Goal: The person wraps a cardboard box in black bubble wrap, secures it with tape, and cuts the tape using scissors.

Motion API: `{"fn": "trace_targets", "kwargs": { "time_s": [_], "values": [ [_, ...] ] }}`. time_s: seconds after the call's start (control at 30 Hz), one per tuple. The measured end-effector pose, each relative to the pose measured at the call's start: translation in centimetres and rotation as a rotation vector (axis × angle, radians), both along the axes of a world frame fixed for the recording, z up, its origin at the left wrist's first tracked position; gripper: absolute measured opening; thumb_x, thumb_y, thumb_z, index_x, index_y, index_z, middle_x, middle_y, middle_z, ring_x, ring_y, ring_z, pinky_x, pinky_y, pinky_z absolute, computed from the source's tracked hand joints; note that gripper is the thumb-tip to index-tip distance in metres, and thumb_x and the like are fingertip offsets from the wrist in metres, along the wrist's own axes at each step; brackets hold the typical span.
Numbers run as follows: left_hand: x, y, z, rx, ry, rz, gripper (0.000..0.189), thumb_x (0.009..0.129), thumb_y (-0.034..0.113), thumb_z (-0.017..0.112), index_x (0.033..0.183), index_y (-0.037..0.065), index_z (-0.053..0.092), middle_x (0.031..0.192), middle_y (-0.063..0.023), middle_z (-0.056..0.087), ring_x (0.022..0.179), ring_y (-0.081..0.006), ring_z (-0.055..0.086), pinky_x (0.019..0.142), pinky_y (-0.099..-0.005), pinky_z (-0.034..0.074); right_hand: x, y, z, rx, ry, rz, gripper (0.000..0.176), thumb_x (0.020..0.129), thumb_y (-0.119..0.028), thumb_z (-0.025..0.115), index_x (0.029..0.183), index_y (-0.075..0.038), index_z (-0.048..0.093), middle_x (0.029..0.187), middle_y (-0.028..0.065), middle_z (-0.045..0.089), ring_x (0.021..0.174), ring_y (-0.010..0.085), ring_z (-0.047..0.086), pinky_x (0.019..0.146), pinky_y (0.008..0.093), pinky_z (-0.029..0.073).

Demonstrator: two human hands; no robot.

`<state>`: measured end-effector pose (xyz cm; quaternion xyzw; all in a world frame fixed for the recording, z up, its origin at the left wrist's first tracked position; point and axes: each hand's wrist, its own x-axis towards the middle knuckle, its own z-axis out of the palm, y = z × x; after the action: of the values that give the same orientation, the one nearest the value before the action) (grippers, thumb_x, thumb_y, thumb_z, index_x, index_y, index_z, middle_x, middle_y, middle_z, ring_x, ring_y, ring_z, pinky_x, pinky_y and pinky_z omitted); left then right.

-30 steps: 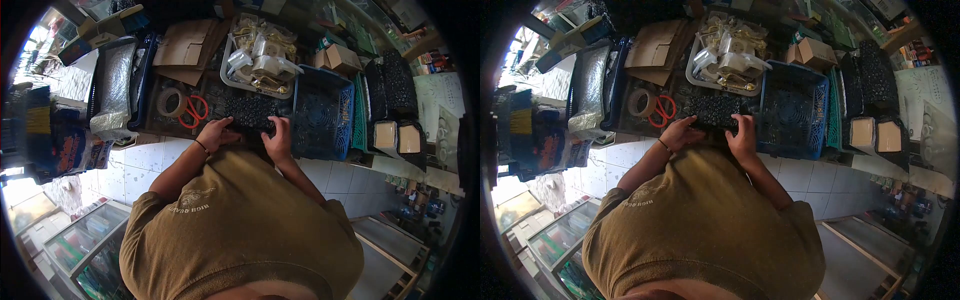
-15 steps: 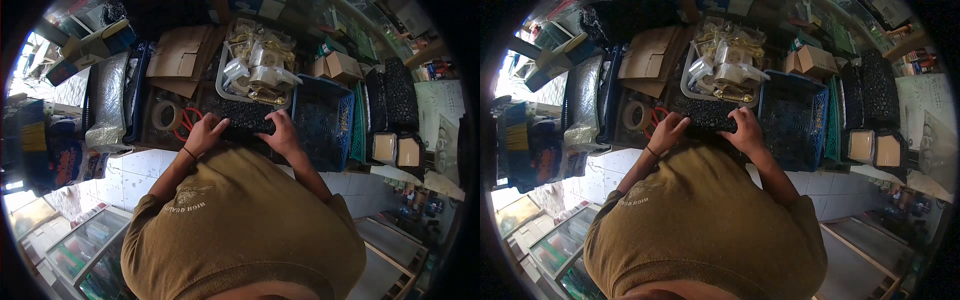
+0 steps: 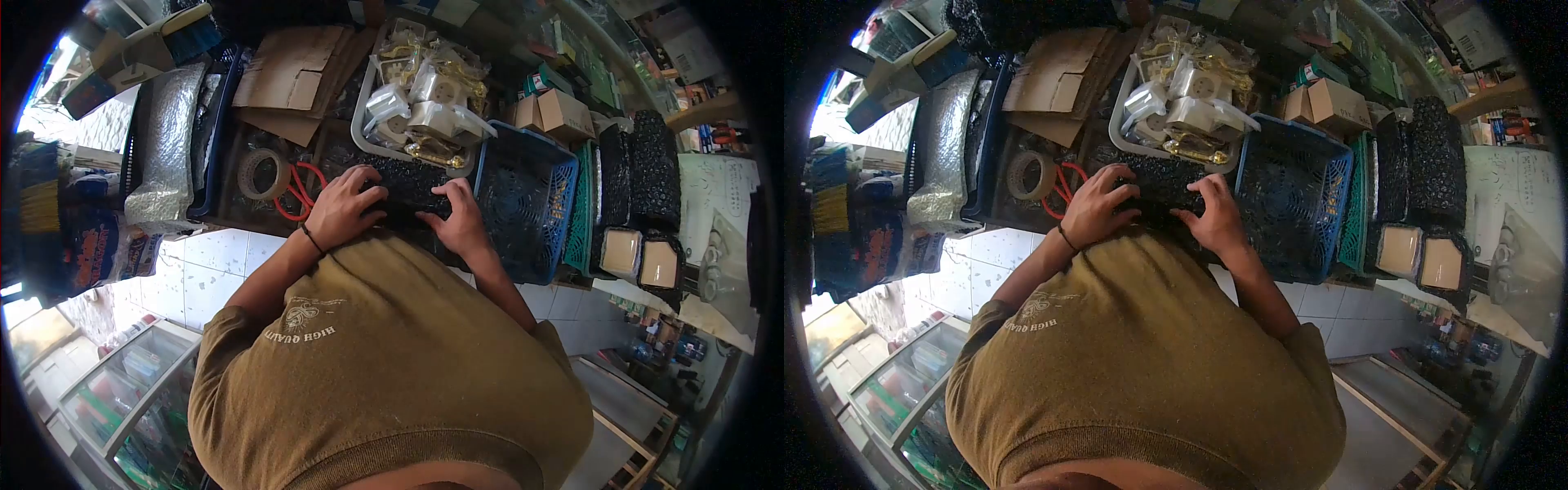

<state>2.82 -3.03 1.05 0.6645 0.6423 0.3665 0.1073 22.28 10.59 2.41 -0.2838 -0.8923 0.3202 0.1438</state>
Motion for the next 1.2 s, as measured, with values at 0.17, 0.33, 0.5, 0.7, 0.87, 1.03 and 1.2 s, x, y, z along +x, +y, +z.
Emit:
{"fn": "trace_targets", "kwargs": {
  "time_s": [0.17,0.33,0.5,0.7,0.87,1.03,1.2],
  "values": [
    [-0.1,0.5,-0.7,0.091,0.037,-0.031,0.026,0.066,0.011,0.071,0.089,0.009,0.058,0.102,-0.0081,0.054,0.104,-0.03,0.051,0.084,-0.0403,0.044,0.1,0.0,-0.2,0.023,0.018,0.008,0.044,0.067,-0.021,0.075,0.099,-0.003,0.05,0.099,0.0147,0.047,0.093,0.0336,0.052,0.077,0.0391,0.044],
    [-0.4,0.5,-1.0,0.143,0.065,-0.074,0.019,0.068,0.011,0.069,0.085,0.01,0.06,0.099,-0.0054,0.056,0.104,-0.0274,0.053,0.083,-0.0387,0.044,0.5,0.2,-0.4,0.009,0.026,0.043,0.043,0.07,-0.021,0.074,0.101,-0.003,0.05,0.101,0.0148,0.046,0.095,0.0329,0.05,0.08,0.0382,0.043],
    [-0.4,0.5,-0.5,0.119,0.095,-0.104,0.015,0.07,0.012,0.067,0.083,0.011,0.06,0.099,-0.004,0.057,0.105,-0.0249,0.053,0.081,-0.0378,0.044,1.2,0.7,-0.4,-0.009,0.037,0.094,0.043,0.072,-0.022,0.072,0.106,-0.004,0.052,0.102,0.0146,0.046,0.096,0.0323,0.05,0.081,0.0372,0.043],
    [-0.3,0.6,-1.0,0.12,0.024,-0.041,0.012,0.071,0.012,0.066,0.081,0.01,0.059,0.094,-0.004,0.059,0.102,-0.0252,0.056,0.08,-0.0375,0.043,1.0,0.9,-0.2,0.003,0.028,0.126,0.043,0.074,-0.022,0.071,0.109,-0.005,0.053,0.101,0.0145,0.047,0.094,0.0313,0.051,0.081,0.0362,0.043],
    [-0.2,0.6,-1.2,0.116,-0.013,-0.02,0.012,0.072,0.012,0.067,0.081,0.01,0.059,0.094,-0.0042,0.059,0.1,-0.025,0.057,0.079,-0.0371,0.044,0.7,1.1,-0.2,-0.01,0.052,0.13,0.04,0.074,-0.021,0.07,0.108,-0.005,0.055,0.099,0.0145,0.048,0.093,0.031,0.051,0.08,0.0355,0.043],
    [-0.1,0.7,-1.0,0.104,-0.012,-0.011,0.013,0.072,0.012,0.067,0.081,0.01,0.059,0.093,-0.0037,0.059,0.099,-0.0244,0.058,0.078,-0.037,0.044,0.7,-0.2,-0.8,0.114,0.176,0.056,0.033,0.074,-0.017,0.07,0.102,-0.006,0.056,0.093,0.0128,0.048,0.086,0.0302,0.051,0.076,0.0364,0.042],
    [-0.2,0.7,-0.9,0.099,0.006,-0.009,0.012,0.072,0.013,0.067,0.081,0.01,0.059,0.093,-0.0029,0.059,0.097,-0.0225,0.058,0.079,-0.0364,0.044,0.8,-1.4,-2.1,0.305,0.22,0.029,0.024,0.074,-0.015,0.068,0.095,-0.008,0.057,0.09,0.0102,0.047,0.081,0.0269,0.05,0.071,0.0384,0.039]
  ]
}}
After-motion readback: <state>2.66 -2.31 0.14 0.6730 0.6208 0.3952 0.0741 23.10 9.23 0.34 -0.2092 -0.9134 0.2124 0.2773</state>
